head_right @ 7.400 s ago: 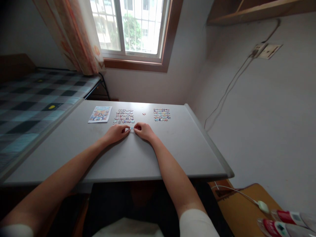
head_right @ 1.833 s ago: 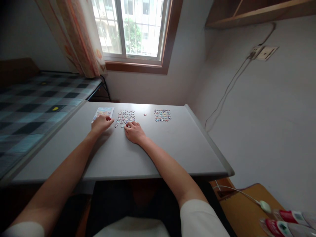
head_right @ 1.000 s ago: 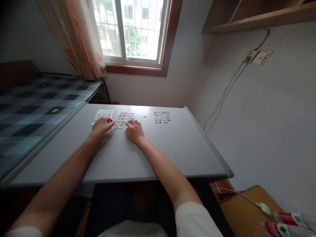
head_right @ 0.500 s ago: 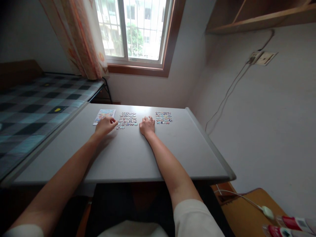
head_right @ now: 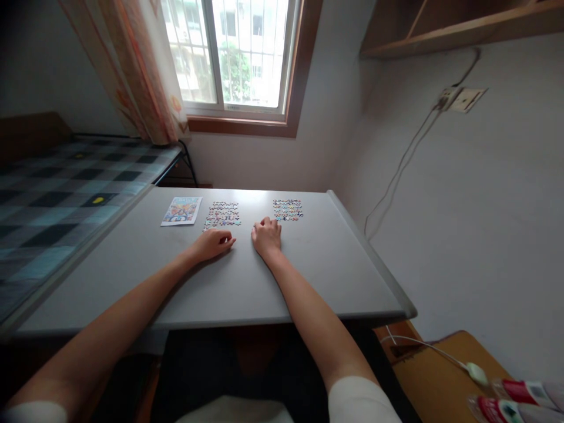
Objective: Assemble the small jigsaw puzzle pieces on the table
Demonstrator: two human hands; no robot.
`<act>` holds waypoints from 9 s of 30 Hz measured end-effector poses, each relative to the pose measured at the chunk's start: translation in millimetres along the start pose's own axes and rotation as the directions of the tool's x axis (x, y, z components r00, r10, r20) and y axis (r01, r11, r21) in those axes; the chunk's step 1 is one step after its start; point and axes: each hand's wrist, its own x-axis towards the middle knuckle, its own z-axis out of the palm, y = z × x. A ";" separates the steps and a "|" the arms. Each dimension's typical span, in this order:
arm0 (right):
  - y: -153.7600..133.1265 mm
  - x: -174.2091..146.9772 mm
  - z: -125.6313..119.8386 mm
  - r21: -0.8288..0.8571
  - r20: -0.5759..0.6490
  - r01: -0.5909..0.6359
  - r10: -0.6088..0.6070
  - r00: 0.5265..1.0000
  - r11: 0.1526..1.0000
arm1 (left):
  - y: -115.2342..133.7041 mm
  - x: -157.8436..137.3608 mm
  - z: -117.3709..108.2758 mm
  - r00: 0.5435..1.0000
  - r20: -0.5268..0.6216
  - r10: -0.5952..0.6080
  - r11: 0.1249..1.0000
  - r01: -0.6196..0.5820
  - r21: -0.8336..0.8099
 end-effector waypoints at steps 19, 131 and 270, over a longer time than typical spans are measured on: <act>16.8 8.3 8.9 0.425 0.018 -0.153 0.160 0.987 0.892 | 5.0 -2.2 6.1 0.999 0.009 -0.041 0.998 0.041 0.056; 8.7 1.1 4.5 0.716 0.036 0.160 -0.264 0.964 0.680 | -3.6 -0.2 9.5 0.998 -0.051 -0.031 0.998 0.034 0.049; 9.2 1.1 1.9 0.696 0.058 0.163 -0.282 0.958 0.699 | -1.7 -0.9 6.4 1.000 -0.001 0.002 0.998 -0.002 0.065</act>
